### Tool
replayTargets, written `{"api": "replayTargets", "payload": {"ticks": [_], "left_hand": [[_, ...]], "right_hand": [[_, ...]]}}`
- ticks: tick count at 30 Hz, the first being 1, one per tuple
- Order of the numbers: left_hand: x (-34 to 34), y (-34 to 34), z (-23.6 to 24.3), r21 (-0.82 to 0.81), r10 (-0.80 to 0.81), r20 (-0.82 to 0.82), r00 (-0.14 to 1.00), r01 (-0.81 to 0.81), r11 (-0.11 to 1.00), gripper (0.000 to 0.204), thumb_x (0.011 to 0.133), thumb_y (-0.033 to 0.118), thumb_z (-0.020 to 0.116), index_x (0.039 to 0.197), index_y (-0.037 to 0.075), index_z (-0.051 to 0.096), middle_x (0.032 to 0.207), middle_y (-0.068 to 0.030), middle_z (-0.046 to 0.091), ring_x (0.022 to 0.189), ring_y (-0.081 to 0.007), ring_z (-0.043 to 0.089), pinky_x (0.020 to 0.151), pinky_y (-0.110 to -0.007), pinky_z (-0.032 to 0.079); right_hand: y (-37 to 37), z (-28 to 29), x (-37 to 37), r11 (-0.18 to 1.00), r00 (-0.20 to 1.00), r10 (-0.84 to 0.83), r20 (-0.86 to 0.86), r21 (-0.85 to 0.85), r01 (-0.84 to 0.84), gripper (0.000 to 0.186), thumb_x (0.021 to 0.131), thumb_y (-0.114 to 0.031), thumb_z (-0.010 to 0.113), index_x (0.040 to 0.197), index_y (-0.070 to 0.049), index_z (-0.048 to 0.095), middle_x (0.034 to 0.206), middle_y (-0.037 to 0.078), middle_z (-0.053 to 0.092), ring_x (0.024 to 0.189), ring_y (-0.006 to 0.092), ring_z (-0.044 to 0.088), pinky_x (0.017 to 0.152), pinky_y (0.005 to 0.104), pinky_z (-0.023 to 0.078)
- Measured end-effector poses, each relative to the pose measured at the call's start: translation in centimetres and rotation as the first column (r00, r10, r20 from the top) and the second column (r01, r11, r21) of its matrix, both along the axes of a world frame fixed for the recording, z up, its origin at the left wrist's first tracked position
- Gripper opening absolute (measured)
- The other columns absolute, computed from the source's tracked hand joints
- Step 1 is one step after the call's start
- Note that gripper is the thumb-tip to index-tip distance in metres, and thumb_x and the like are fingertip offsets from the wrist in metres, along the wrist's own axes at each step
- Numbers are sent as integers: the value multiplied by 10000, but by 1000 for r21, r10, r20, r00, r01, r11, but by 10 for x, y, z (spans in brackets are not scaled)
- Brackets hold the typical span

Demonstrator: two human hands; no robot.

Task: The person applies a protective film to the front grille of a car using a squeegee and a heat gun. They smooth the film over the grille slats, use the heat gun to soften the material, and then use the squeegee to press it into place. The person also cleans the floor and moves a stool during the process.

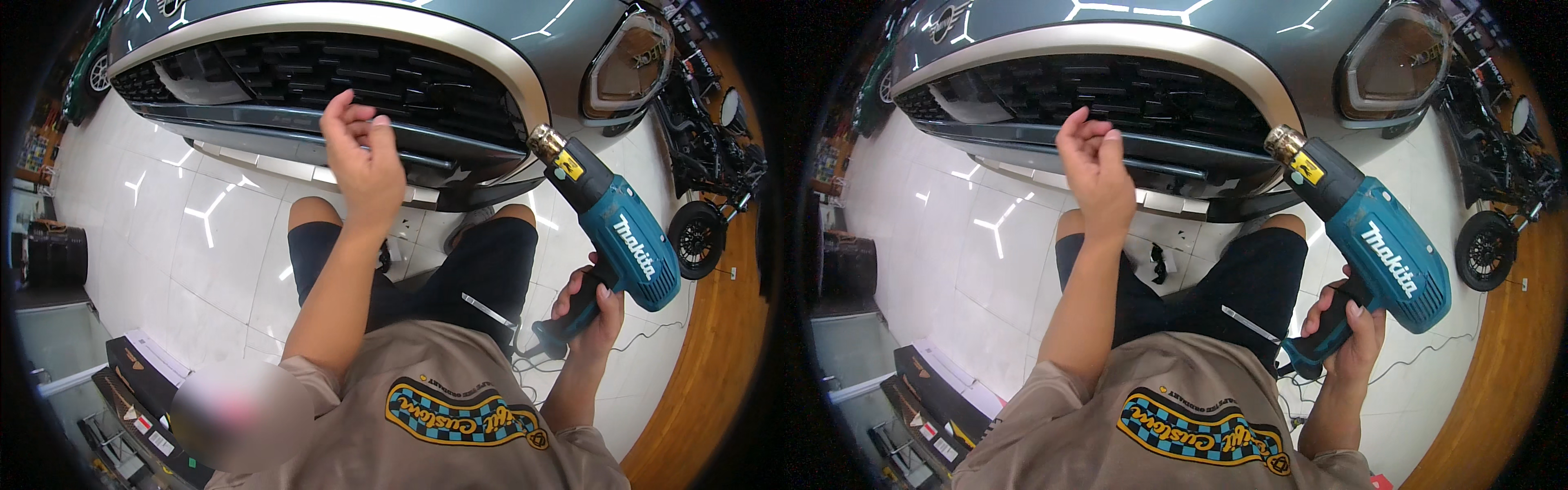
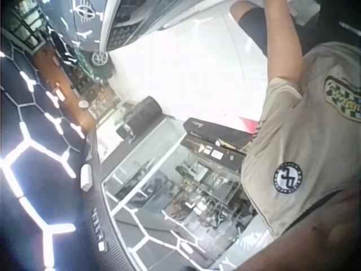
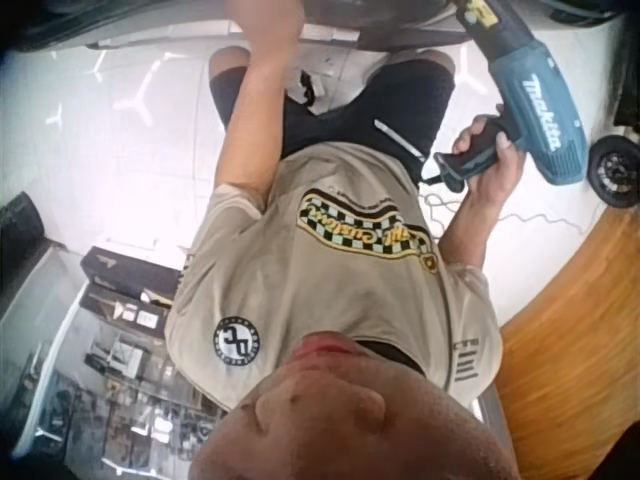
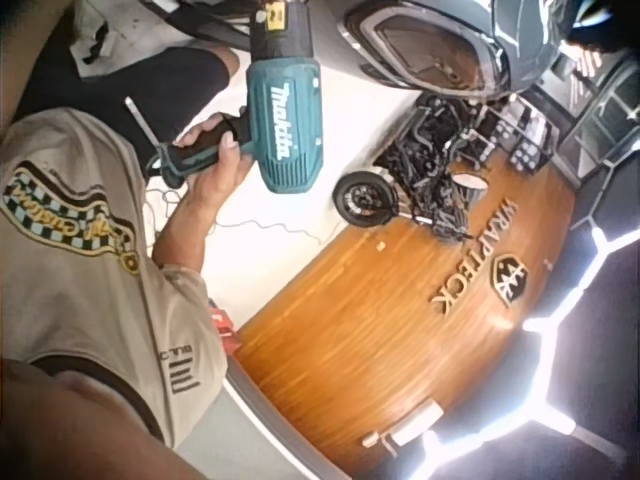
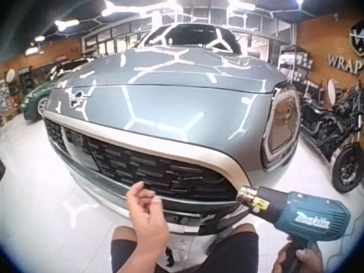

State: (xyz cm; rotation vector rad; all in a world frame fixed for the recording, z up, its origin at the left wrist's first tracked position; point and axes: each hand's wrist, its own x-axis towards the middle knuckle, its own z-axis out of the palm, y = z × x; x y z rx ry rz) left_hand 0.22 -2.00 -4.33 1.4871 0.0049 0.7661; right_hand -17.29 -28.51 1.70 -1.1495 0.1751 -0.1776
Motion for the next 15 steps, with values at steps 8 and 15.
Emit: {"api": "replayTargets", "payload": {"ticks": [8, 15], "left_hand": [[-6, 27, 16, 409, 119, 238, 964, -211, 888, 125, 894, 17, 590, 1010, 37, 631, 1013, -109, 584, 892, -227, 542, 777, -329, 440], [5, 13, 29, 622, 16, 382, 924, -270, 735, 165, 845, 79, 682, 1010, 83, 700, 978, -46, 618, 922, -229, 541, 825, -365, 382]], "right_hand": [[14, 11, 21, 994, 998, 60, 1, -95, -60, 491, 889, -214, 601, 1276, 42, 440, 832, 159, 590, 571, 223, 636, 506, 328, 566], [20, 7, 22, 994, 999, 43, -17, -97, -45, 497, 882, -216, 604, 1276, 44, 446, 812, 159, 600, 557, 243, 642, 506, 338, 567]]}}
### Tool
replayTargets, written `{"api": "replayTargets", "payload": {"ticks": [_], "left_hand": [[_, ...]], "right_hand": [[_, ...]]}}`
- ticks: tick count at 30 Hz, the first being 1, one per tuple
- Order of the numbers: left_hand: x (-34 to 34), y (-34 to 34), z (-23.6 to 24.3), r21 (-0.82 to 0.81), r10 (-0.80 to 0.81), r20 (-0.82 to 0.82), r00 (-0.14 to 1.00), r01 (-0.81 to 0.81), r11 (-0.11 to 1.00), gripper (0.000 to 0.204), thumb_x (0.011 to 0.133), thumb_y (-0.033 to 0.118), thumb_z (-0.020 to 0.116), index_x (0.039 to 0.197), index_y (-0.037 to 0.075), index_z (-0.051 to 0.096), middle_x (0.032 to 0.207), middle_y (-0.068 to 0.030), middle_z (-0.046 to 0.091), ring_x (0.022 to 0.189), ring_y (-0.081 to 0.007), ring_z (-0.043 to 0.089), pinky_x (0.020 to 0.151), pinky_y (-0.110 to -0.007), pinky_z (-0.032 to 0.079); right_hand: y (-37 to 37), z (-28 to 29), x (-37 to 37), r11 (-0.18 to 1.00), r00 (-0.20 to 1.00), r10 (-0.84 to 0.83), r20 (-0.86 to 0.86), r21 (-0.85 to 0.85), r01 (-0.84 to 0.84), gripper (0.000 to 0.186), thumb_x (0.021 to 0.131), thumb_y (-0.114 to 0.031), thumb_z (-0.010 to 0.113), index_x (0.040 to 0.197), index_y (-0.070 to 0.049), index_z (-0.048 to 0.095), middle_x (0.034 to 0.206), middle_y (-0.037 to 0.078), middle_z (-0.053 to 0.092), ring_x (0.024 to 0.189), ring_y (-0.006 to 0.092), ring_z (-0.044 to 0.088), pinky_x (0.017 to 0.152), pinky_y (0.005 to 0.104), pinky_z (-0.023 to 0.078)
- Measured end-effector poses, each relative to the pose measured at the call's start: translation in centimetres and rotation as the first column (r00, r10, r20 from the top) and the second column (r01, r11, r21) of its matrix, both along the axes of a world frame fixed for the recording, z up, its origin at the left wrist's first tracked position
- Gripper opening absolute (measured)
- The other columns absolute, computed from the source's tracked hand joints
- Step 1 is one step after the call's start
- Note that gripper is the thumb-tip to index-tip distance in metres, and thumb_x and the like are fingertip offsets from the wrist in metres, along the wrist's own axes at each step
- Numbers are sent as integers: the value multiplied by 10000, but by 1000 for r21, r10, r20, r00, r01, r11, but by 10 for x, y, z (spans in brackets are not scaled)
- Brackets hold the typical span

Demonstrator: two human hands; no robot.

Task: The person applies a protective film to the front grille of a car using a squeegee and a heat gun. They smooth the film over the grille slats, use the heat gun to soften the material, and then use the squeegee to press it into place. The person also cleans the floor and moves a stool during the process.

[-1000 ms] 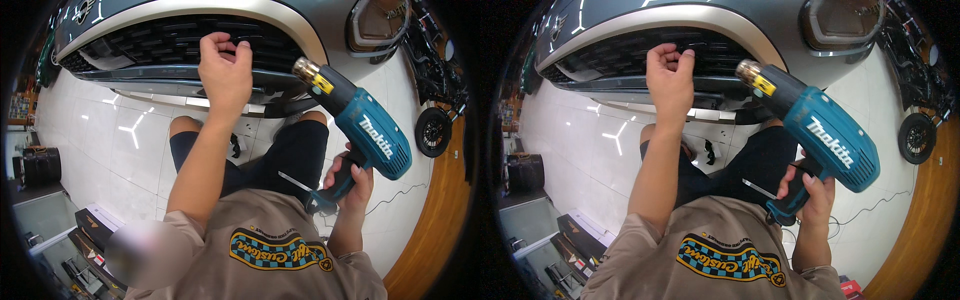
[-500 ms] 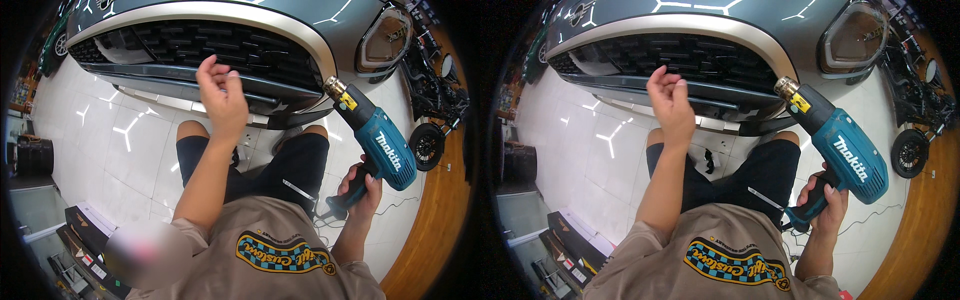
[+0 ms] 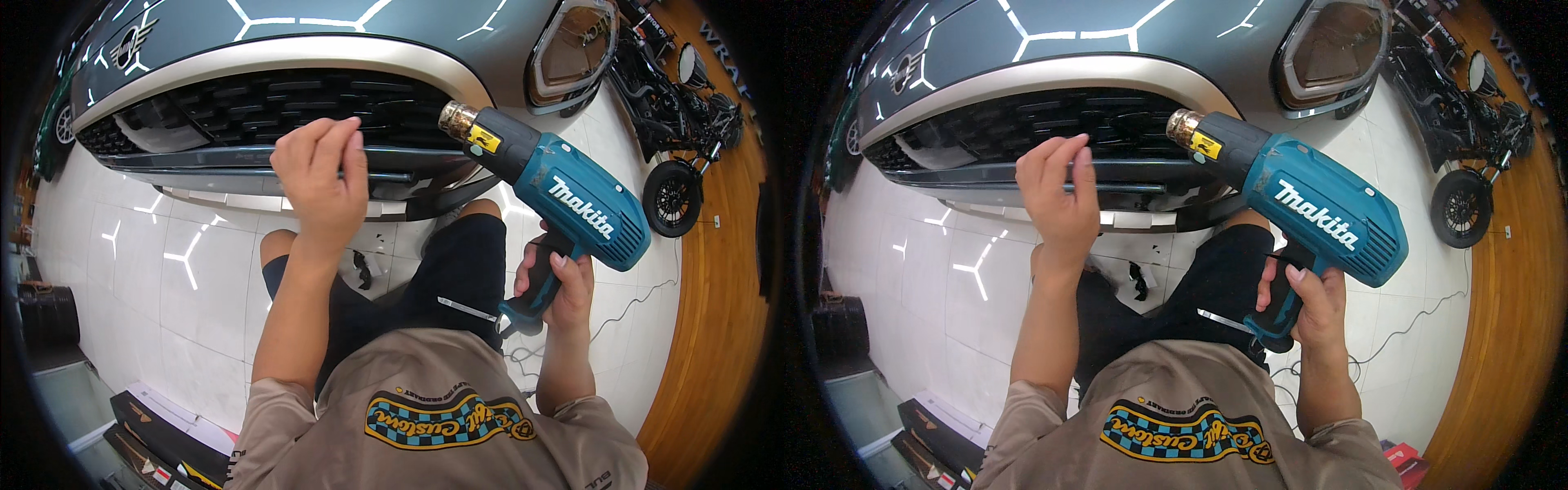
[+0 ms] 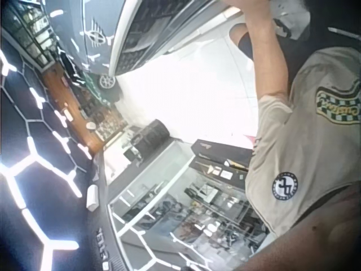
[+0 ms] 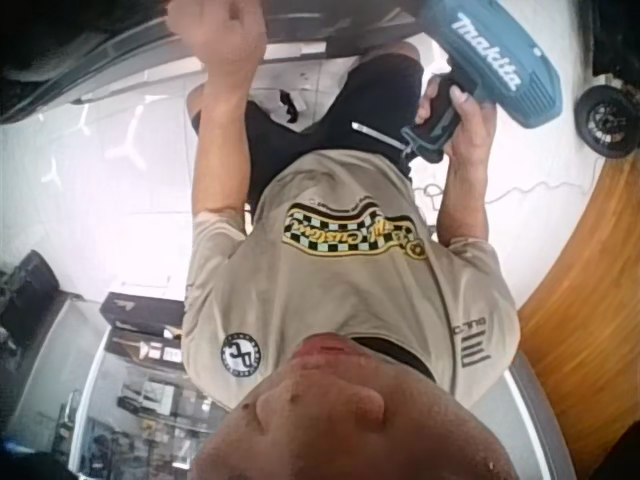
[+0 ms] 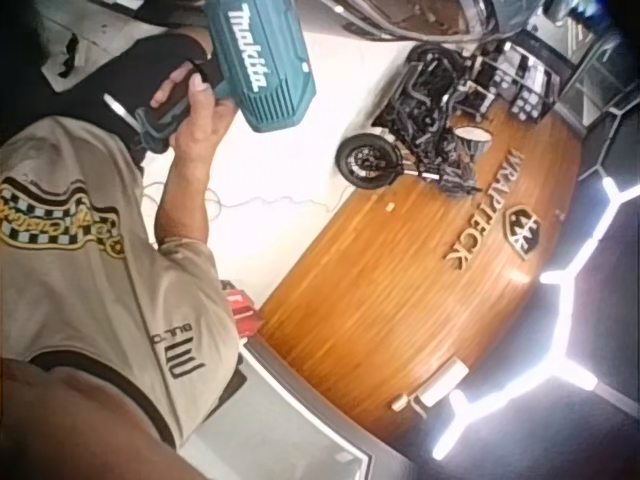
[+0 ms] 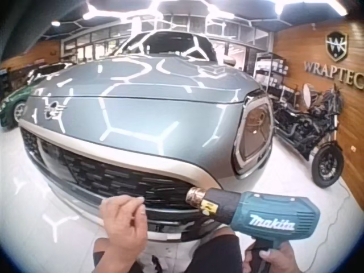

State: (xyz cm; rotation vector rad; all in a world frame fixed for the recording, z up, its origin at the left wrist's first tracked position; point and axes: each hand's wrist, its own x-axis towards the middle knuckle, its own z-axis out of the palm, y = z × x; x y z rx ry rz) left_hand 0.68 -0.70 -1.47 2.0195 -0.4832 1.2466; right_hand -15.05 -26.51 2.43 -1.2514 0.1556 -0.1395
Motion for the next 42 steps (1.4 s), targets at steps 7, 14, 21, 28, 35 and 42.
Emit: {"api": "replayTargets", "payload": {"ticks": [7, 14, 21, 28, 35, 42], "left_hand": [[35, -35, 7, 277, -3, 137, 991, -36, 960, 187, 803, 181, 740, 984, 143, 711, 966, 27, 606, 940, -187, 540, 859, -389, 339], [41, -59, 0, 139, 91, 85, 992, -102, 985, 150, 731, 151, 744, 865, 145, 677, 924, 24, 585, 958, -217, 510, 859, -391, 290], [28, -65, 2, 49, 115, -17, 993, -114, 992, 212, 838, 94, 691, 1039, 65, 631, 1030, -111, 578, 1003, -282, 521, 908, -399, 377], [6, -28, -2, -226, -24, -49, 999, 12, 974, 295, 925, 0, 540, 1219, -18, 520, 1157, -133, 589, 1102, -222, 548, 1009, -352, 401], [6, -48, 17, 345, -12, 33, 999, 0, 938, 457, 884, 4, 566, 1338, -5, 517, 1146, -73, 687, 1017, -202, 554, 964, -356, 344], [13, -39, 25, 459, -64, -61, 996, 85, 884, 551, 836, 22, 602, 1379, 12, 512, 1099, -51, 684, 975, -234, 561, 927, -373, 337]], "right_hand": [[-21, 5, -14, 998, 997, -63, -39, 10, 64, 499, 877, -215, 598, 1273, 45, 444, 814, 159, 600, 560, 236, 631, 505, 341, 560], [-43, -7, -37, 982, 984, -167, -63, 74, 171, 470, 849, -161, 612, 1239, 68, 482, 815, 186, 619, 587, 252, 665, 515, 340, 580], [-60, -7, -52, 972, 981, -192, -3, 134, 191, 446, 848, -152, 605, 1215, 74, 490, 833, 192, 626, 601, 264, 668, 528, 350, 586], [-55, -4, -41, 982, 997, -26, -70, 187, 38, 444, 790, -147, 689, 1132, 82, 523, 857, 191, 630, 645, 273, 660, 563, 348, 565], [-28, 9, -10, 992, 994, 16, -106, 124, -3, 357, 814, -110, 674, 1106, 61, 561, 893, 155, 650, 642, 234, 644, 579, 341, 541], [-38, 8, -31, 992, 991, -122, -63, 33, 124, 477, 815, -213, 655, 1175, 61, 505, 825, 163, 608, 580, 254, 644, 506, 320, 555]]}}
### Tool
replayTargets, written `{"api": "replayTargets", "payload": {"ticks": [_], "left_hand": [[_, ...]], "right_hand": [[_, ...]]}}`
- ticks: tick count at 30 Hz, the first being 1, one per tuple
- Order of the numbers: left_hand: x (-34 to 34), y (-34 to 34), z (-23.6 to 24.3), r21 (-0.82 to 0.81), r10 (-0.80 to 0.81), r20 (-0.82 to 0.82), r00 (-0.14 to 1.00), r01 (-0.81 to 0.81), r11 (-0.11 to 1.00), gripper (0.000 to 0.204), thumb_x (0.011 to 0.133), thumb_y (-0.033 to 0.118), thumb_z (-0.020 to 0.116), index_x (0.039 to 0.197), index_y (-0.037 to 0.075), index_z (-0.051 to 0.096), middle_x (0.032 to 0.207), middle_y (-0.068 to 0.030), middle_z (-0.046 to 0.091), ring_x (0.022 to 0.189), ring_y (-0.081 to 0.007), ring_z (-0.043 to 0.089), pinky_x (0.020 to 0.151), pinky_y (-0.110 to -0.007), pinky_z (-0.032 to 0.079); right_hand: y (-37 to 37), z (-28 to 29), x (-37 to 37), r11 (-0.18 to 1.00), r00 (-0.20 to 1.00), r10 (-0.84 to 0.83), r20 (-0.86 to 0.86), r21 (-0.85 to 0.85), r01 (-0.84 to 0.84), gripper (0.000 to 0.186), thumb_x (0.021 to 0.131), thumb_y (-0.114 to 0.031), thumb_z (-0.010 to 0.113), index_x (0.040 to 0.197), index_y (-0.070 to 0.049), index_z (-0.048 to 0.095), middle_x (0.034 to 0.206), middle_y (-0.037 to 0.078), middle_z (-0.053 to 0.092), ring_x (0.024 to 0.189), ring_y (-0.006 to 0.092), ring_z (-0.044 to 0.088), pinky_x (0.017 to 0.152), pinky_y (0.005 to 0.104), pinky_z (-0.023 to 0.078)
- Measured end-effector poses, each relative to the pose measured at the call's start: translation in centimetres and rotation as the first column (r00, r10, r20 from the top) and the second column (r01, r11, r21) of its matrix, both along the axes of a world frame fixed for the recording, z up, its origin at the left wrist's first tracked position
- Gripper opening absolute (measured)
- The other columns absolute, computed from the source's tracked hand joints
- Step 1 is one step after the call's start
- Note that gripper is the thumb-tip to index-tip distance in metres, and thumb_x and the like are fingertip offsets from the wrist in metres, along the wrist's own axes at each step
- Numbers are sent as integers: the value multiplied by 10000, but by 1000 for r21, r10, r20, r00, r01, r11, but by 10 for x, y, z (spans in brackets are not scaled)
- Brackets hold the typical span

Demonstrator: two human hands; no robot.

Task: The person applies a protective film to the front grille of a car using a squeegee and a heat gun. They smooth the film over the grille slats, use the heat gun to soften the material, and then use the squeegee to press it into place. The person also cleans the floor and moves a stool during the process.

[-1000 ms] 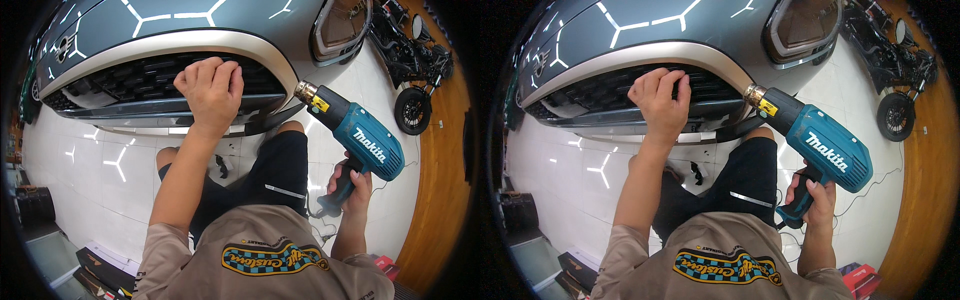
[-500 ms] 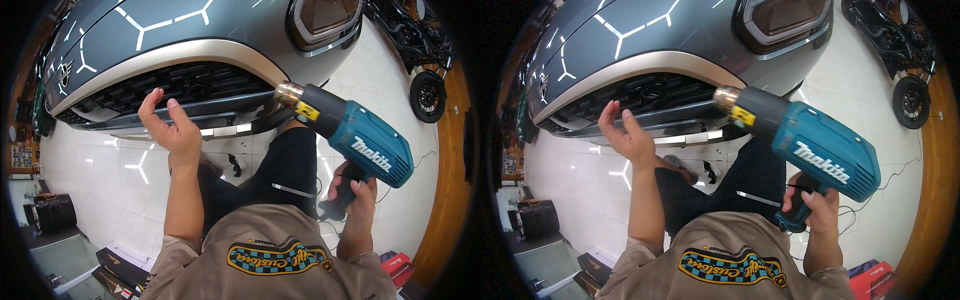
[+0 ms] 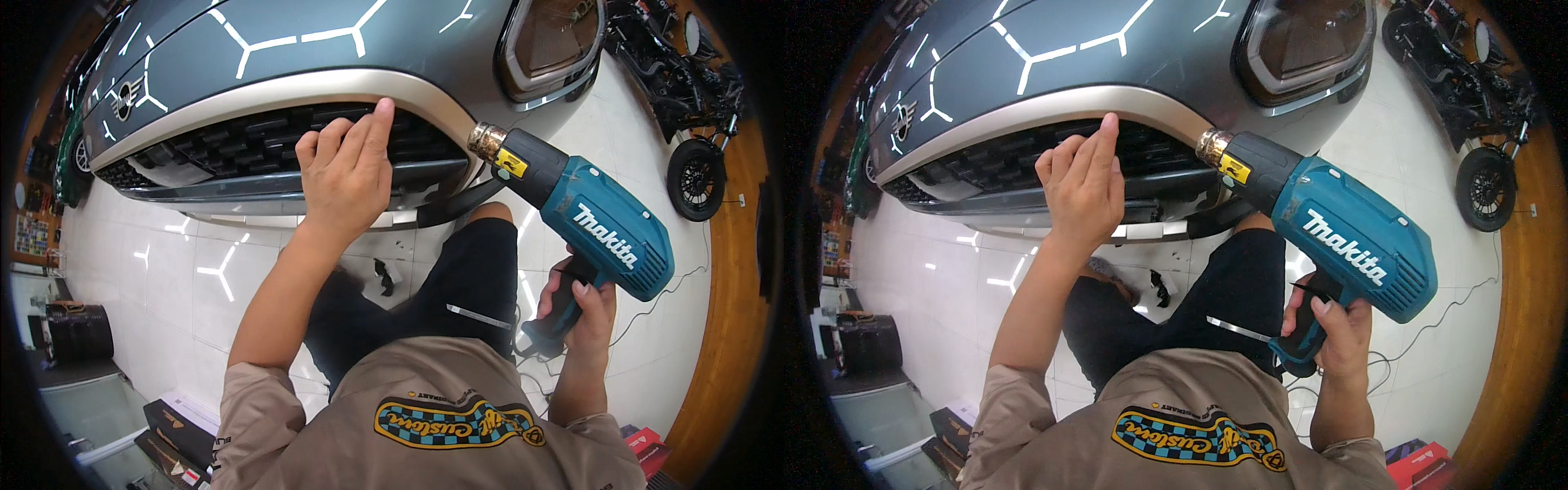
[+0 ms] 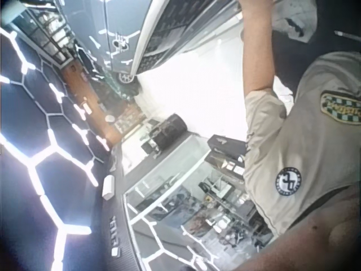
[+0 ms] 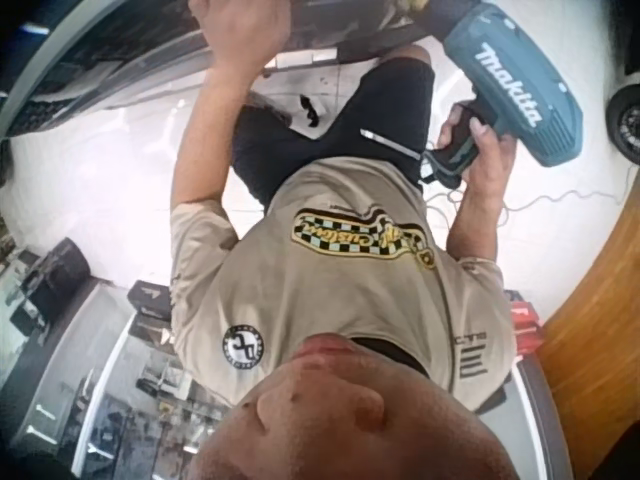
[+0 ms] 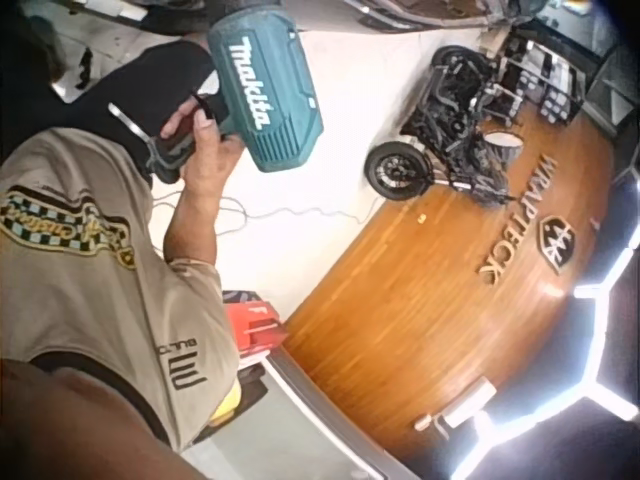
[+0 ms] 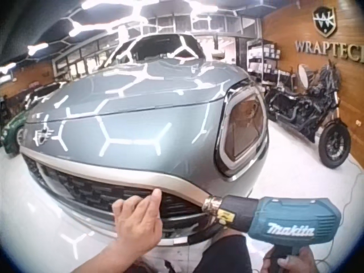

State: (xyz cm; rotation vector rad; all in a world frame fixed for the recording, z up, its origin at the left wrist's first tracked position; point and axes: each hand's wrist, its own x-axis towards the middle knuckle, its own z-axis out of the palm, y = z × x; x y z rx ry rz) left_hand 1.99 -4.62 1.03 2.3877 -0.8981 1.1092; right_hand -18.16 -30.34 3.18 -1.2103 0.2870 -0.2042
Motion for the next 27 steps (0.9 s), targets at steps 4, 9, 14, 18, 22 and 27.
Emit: {"api": "replayTargets", "payload": {"ticks": [4, 9, 14, 18, 22, 27], "left_hand": [[-17, 30, -6, -407, -102, -93, 990, 55, 912, 448, 896, 7, 550, 1343, -6, 508, 1130, -113, 642, 1045, -231, 568, 977, -362, 395], [-31, 62, -62, -780, -71, -263, 962, -169, 602, 319, 974, 54, 505, 1287, -12, 510, 1144, -124, 583, 1077, -187, 551, 955, -321, 435], [-42, 64, -61, -740, 6, -276, 961, -216, 637, 274, 975, 62, 509, 1239, -1, 551, 1098, -100, 571, 998, -165, 543, 907, -293, 436], [-30, 49, -34, -595, -42, -259, 965, -125, 794, 283, 926, 68, 567, 1203, 16, 595, 874, -104, 558, 763, -206, 547, 676, -329, 451], [-8, 23, -19, -416, -160, -235, 959, 49, 908, 349, 890, 91, 613, 1234, 33, 589, 715, -109, 564, 640, -277, 563, 617, -382, 461], [-1, 21, -14, -91, 50, -203, 978, -70, 993, 404, 867, 153, 622, 1252, 45, 561, 618, -83, 592, 560, -273, 602, 547, -421, 477]], "right_hand": [[11, 11, 2, 997, 997, 67, 47, -34, -65, 381, 821, -161, 665, 1105, 69, 556, 873, 164, 634, 640, 238, 645, 570, 337, 552], [37, 21, 21, 985, 991, 120, 65, -128, -111, 347, 839, -62, 671, 1141, 59, 548, 907, 163, 637, 676, 218, 642, 604, 335, 550], [50, 35, 29, 949, 986, 169, 7, -269, -161, 285, 863, -25, 638, 1121, 64, 555, 906, 138, 644, 699, 190, 638, 662, 306, 529], [40, 29, 27, 963, 990, 143, -13, -231, -142, 284, 850, -77, 638, 1083, 69, 564, 868, 134, 643, 664, 200, 638, 624, 302, 530], [27, 25, 13, 983, 1000, 7, 7, -186, -6, 421, 778, -199, 714, 1053, 85, 569, 820, 175, 627, 577, 253, 631, 533, 318, 519], [7, 12, -16, 983, 988, -141, -56, -129, 133, 404, 792, -167, 680, 1080, 60, 510, 812, 165, 598, 557, 251, 610, 512, 336, 533]]}}
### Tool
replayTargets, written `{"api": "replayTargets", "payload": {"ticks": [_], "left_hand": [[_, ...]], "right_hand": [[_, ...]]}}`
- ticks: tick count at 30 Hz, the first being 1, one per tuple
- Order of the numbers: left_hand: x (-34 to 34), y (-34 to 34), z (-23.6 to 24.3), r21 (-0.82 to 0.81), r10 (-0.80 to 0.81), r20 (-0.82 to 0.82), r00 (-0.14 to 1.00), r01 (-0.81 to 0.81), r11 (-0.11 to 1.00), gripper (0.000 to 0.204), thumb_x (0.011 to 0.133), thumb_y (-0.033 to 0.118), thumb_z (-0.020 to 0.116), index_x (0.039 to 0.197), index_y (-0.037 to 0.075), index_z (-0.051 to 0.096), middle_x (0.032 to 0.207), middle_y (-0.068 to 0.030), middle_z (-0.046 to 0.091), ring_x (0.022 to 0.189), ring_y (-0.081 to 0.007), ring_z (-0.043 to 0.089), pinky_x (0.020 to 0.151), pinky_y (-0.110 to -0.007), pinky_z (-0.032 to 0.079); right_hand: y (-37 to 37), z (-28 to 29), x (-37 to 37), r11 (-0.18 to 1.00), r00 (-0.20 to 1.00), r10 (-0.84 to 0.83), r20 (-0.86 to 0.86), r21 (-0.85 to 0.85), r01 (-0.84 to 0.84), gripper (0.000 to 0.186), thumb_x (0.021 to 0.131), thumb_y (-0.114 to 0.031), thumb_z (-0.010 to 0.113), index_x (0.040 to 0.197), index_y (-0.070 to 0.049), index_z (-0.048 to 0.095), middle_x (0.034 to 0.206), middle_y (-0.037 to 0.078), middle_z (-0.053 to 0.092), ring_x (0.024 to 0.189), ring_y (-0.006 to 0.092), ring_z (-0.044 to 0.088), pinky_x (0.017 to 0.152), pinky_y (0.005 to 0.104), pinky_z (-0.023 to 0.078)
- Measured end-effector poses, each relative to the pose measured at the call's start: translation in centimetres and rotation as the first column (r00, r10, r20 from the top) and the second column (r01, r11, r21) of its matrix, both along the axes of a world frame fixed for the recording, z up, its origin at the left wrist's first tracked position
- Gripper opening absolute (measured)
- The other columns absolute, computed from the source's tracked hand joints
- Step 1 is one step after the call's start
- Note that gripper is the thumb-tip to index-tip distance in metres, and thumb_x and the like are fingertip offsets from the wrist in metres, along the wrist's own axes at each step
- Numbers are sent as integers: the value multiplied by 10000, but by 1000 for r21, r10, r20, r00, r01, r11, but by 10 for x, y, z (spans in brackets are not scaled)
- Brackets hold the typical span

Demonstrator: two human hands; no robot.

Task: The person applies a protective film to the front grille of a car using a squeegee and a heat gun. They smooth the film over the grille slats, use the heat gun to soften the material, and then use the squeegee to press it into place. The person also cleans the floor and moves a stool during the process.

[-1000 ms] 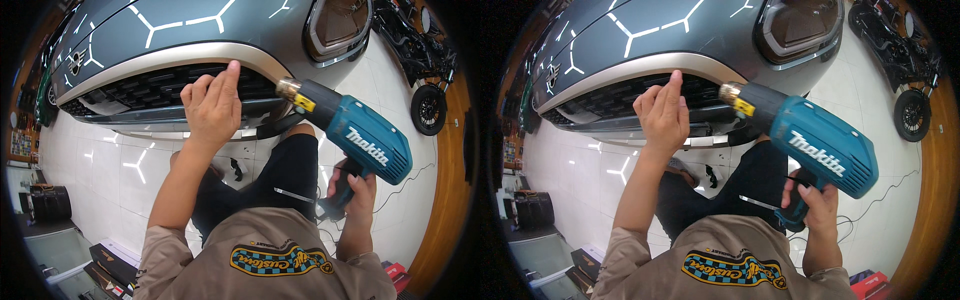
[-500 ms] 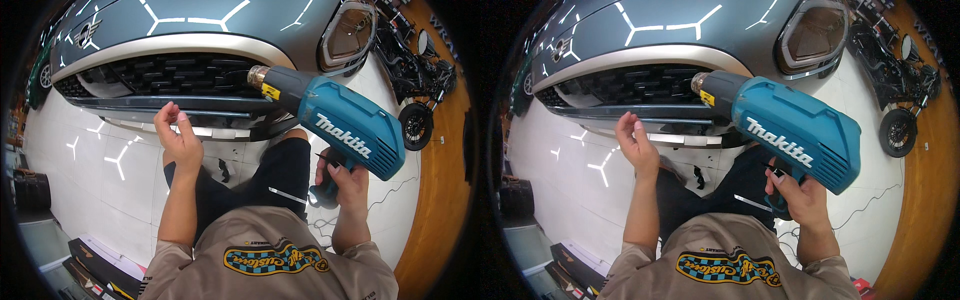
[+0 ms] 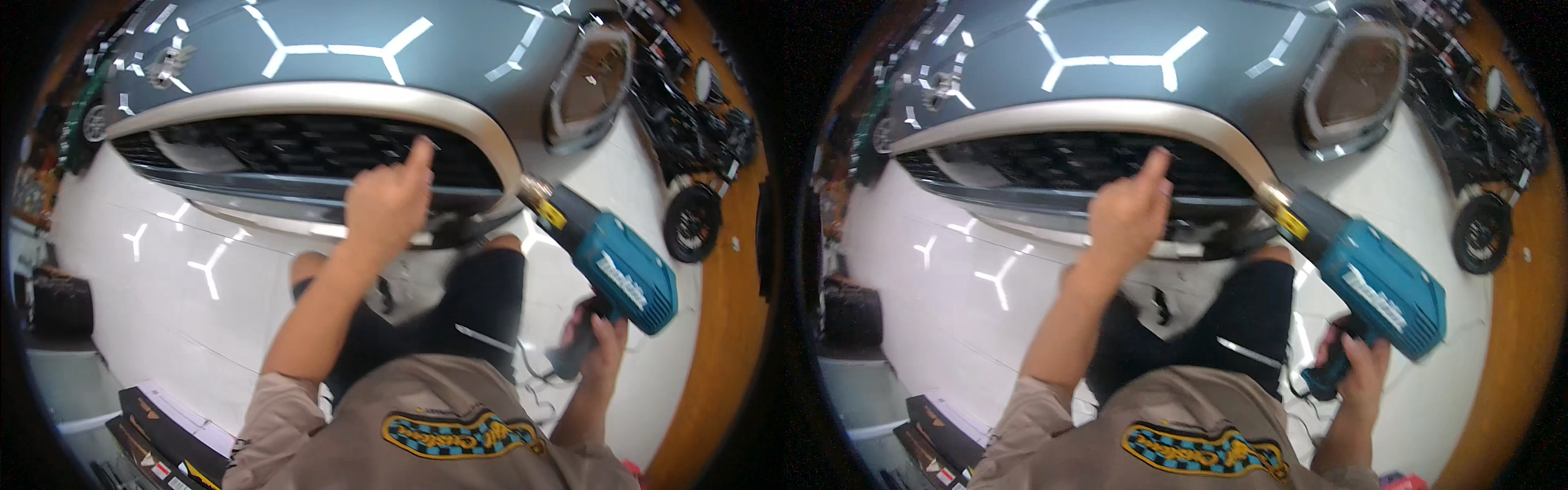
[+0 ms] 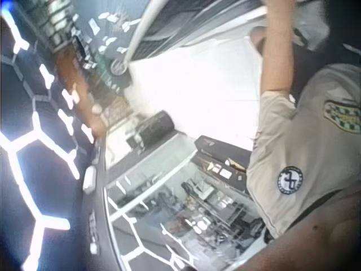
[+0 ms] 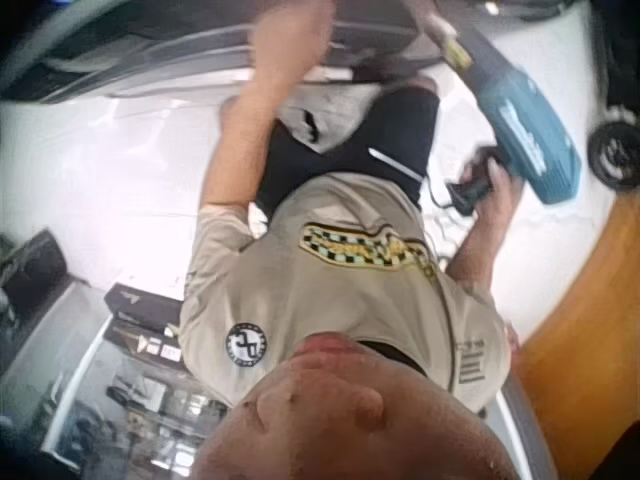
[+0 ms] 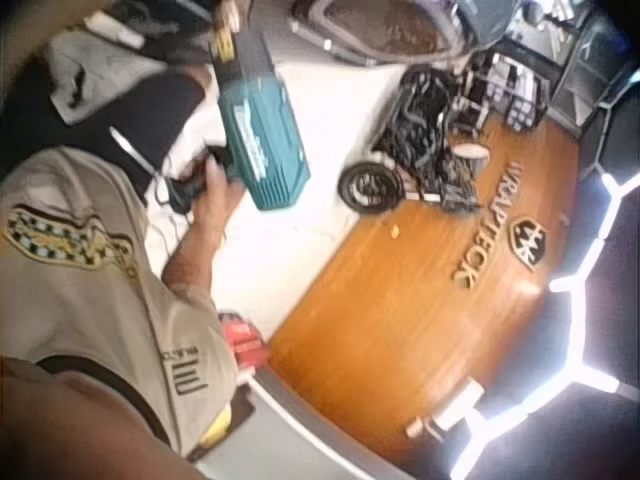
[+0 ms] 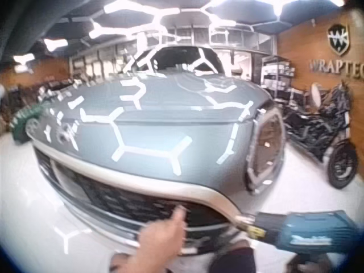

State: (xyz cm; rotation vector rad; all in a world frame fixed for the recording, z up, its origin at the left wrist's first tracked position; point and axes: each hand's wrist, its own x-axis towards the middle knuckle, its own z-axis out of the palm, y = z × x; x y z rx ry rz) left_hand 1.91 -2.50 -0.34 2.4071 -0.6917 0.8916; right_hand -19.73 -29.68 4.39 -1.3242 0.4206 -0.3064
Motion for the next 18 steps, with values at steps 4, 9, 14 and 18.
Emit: {"api": "replayTargets", "payload": {"ticks": [4, 9, 14, 18], "left_hand": [[-5, 12, 31, 282, 21, 38, 999, -31, 959, 405, 841, 210, 658, 1211, 57, 595, 657, -44, 592, 600, -223, 613, 552, -377, 468], [-8, 22, 46, -278, 37, 337, 941, 62, 959, 181, 821, 46, 678, 993, 30, 624, 845, -90, 589, 734, -265, 557, 661, -372, 419], [-20, 12, 56, -291, 132, 326, 936, -33, 956, 94, 869, 62, 655, 959, 65, 627, 887, -112, 591, 825, -293, 548, 771, -398, 394], [-8, 11, 27, -202, 151, 260, 954, -99, 974, 81, 891, 101, 650, 956, 53, 644, 908, -100, 600, 884, -284, 564, 800, -399, 388]], "right_hand": [[-7, -10, 2, 997, 995, 73, 66, 32, -76, 413, 819, -168, 621, 1111, 66, 444, 797, 156, 578, 519, 223, 602, 465, 335, 545], [-2, -11, 15, 979, 975, 191, 109, 51, -197, 368, 786, -195, 676, 1004, 68, 541, 749, 148, 604, 517, 235, 606, 473, 339, 538], [11, -4, 23, 975, 972, 220, 87, -22, -219, 426, 807, -226, 687, 1070, 57, 509, 793, 136, 603, 581, 215, 612, 534, 316, 519], [-9, -19, 13, 965, 968, 252, -20, 86, -249, 402, 827, -215, 692, 1084, 46, 527, 842, 127, 621, 627, 203, 624, 573, 315, 523]]}}
